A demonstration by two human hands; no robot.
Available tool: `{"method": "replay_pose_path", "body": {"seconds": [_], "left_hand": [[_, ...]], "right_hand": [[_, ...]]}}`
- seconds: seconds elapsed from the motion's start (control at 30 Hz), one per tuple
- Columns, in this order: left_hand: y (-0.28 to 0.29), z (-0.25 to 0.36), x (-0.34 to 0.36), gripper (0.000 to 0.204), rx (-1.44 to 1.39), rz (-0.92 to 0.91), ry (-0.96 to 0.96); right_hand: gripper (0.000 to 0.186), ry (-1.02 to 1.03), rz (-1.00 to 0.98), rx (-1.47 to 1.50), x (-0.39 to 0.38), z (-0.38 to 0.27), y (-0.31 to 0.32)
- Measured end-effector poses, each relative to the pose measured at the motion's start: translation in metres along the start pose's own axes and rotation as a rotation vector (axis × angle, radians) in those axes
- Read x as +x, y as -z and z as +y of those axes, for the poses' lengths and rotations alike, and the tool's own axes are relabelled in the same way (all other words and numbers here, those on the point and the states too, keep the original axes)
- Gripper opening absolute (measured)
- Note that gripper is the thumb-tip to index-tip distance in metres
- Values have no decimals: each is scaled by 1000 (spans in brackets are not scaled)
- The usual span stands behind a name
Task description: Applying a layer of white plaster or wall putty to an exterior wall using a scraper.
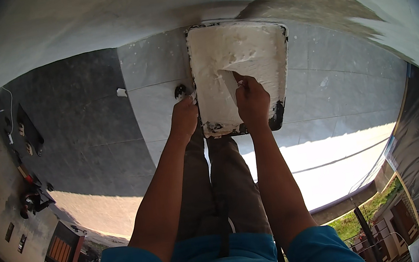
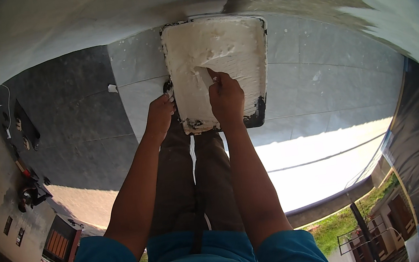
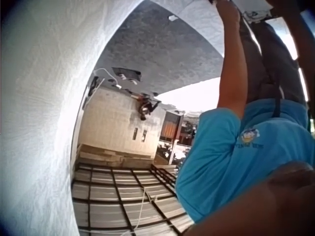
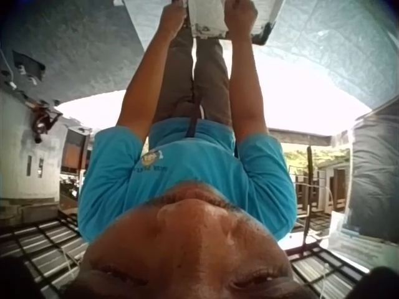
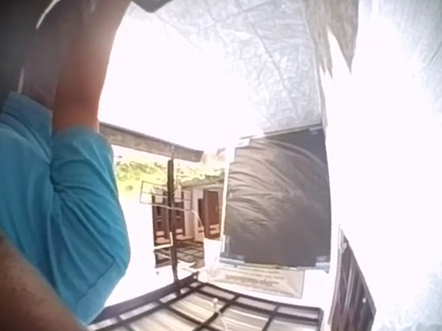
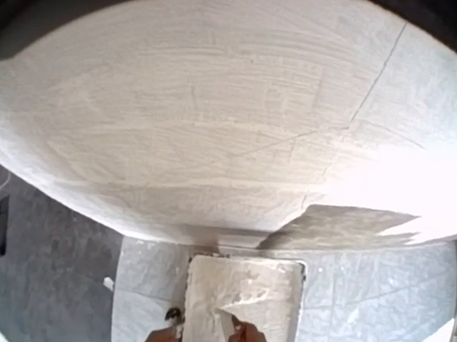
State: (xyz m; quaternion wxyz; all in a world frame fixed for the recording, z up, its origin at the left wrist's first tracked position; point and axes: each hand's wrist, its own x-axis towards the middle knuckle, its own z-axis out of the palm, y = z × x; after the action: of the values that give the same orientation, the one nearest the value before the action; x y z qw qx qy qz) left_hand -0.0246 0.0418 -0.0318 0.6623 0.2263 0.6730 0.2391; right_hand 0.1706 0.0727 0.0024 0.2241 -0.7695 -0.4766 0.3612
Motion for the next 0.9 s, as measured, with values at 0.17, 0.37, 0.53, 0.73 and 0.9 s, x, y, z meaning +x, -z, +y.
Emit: {"method": "replay_pose_path", "body": {"seconds": [0.17,0.37,0.53,0.73,0.9], "left_hand": [[12,-6,4,28,80,37,-45],[16,-7,3,29,193,2,19],[-1,9,-5,27,67,3,-3],[11,-5,2,26,121,27,35],[3,4,1,26,132,6,65]], "right_hand": [[21,-77,41,147,-2,-20,8],[24,-33,-26,-114,5,0,-3],[21,-4,34,47,2,-2,-9],[17,-69,3,95,2,-19,-8],[18,25,-117,-42,5,-6,-15]]}}
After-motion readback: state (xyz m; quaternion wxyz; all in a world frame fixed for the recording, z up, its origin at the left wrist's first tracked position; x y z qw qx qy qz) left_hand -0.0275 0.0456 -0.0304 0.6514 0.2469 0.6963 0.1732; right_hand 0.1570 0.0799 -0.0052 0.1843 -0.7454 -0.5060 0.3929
